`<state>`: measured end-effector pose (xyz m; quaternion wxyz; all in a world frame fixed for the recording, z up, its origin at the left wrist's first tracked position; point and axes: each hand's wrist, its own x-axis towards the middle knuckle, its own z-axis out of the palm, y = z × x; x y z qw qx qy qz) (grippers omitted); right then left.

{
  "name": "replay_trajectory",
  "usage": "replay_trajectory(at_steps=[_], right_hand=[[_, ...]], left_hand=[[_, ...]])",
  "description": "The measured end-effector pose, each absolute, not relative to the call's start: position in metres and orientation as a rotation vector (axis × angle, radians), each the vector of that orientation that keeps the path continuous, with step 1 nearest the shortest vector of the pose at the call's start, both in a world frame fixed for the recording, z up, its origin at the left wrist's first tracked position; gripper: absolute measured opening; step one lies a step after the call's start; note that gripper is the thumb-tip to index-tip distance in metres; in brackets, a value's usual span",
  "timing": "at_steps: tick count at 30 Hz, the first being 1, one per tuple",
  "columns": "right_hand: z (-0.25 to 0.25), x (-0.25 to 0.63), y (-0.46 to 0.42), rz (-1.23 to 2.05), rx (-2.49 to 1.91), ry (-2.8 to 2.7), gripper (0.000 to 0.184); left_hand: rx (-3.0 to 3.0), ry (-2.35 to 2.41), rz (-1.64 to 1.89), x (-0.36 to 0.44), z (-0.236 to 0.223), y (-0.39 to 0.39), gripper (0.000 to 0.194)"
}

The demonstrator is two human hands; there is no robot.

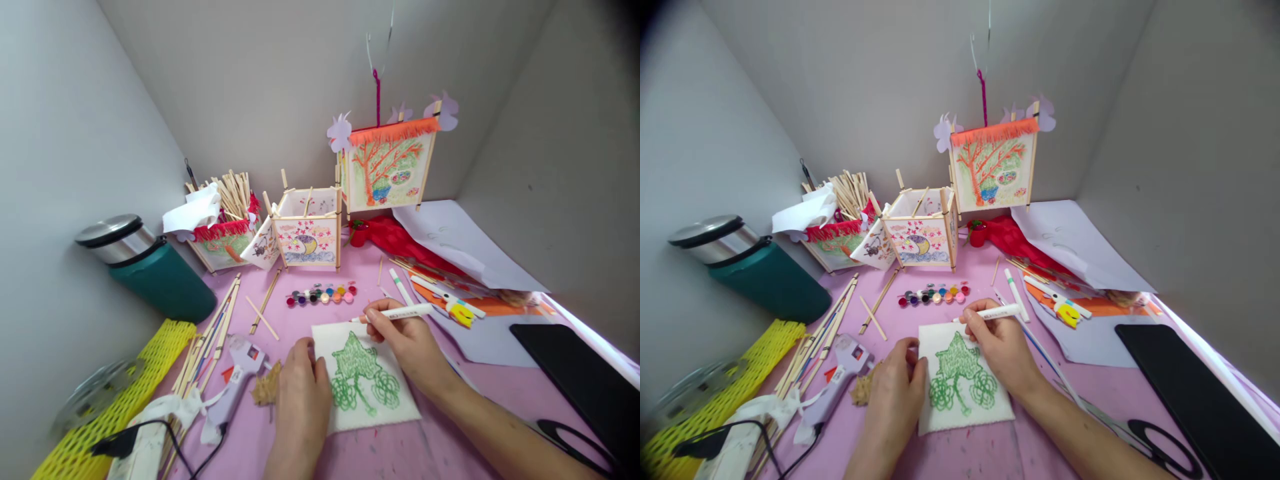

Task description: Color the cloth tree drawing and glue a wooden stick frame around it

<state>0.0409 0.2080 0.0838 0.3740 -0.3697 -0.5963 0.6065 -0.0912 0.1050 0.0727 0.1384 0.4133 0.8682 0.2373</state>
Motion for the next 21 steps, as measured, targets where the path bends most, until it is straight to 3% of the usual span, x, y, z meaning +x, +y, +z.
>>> replay_trajectory(at_steps=[11, 21], right_hand=[[0.074, 0.042, 0.219, 1.312, -1.063, -1.525, 0.023], [0.059, 0.046, 0.226, 1.354, -1.116, -1.516, 0.024]], left_hand=[[1.204, 2.772, 0.608, -0.098, 0.074, 0.099, 0.033], [1.136, 2.550, 0.779, -0.105, 0.072, 0.102, 0.037]])
